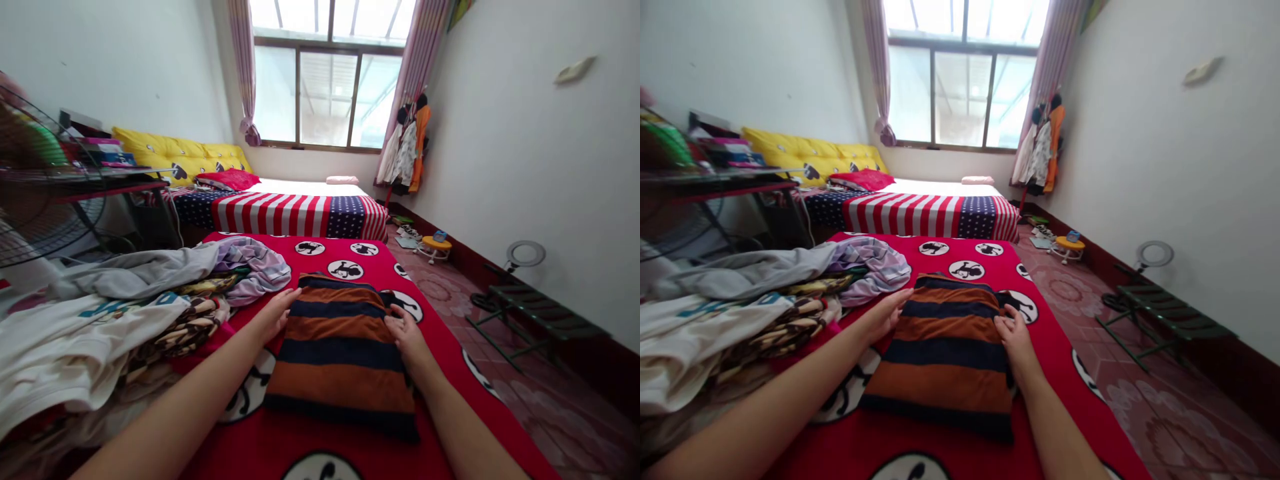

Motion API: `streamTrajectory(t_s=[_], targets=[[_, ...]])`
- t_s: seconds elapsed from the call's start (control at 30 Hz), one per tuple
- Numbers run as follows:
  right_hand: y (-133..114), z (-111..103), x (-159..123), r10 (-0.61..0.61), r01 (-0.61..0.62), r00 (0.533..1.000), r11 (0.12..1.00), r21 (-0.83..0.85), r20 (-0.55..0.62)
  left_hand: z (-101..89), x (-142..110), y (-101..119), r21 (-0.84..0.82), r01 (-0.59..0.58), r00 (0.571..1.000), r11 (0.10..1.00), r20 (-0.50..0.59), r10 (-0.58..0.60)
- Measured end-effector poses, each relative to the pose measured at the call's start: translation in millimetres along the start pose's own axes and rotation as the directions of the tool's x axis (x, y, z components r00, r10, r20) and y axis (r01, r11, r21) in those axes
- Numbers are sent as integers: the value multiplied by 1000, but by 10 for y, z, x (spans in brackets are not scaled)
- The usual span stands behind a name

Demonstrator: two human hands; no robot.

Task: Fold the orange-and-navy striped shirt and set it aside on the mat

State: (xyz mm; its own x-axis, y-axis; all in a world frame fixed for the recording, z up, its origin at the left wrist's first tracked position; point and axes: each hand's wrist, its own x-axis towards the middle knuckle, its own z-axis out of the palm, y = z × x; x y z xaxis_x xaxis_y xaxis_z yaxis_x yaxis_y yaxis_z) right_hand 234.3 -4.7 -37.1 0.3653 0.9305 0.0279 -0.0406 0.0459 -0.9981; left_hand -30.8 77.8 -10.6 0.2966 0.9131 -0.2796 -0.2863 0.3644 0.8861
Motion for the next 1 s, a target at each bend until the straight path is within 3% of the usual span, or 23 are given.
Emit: streamTrajectory(t_s=[0.13,0.27,0.37,0.47,0.53,0.57,0.63,0.73,0.83,1.0], targets=[[195,-34,-63,-101,100,993,995,17,56,-123,-75,-266,61,-213,975,975,74,208],[33,78,-158,-325,327,945,936,-131,36,3,12,-171,304,-446,895,842,176,411],[-9,109,-211,-435,408,900,861,-303,-24,125,68,-77,599,-544,827,588,266,494],[66,67,-212,-371,317,928,842,-437,-42,289,-71,-82,909,-366,794,199,194,576],[124,33,-192,-289,233,955,872,-432,-69,444,-270,-159,956,-293,722,-14,231,652],[147,21,-181,-263,208,961,890,-406,-83,526,-384,-221,944,-317,691,-94,298,659],[175,6,-162,-246,197,963,917,-347,-105,669,-594,-394,884,-427,668,-192,451,592],[189,-19,-122,-253,203,957,933,-297,-142,759,-775,-717,797,-569,675,-203,594,438],[149,-63,-3,-238,188,956,945,-268,-170,718,-791,-948,765,-620,680,-175,635,366],[-31,-84,435,-194,98,962,904,-417,-194,663,-754,-953,756,-645,697,-113,643,317]])
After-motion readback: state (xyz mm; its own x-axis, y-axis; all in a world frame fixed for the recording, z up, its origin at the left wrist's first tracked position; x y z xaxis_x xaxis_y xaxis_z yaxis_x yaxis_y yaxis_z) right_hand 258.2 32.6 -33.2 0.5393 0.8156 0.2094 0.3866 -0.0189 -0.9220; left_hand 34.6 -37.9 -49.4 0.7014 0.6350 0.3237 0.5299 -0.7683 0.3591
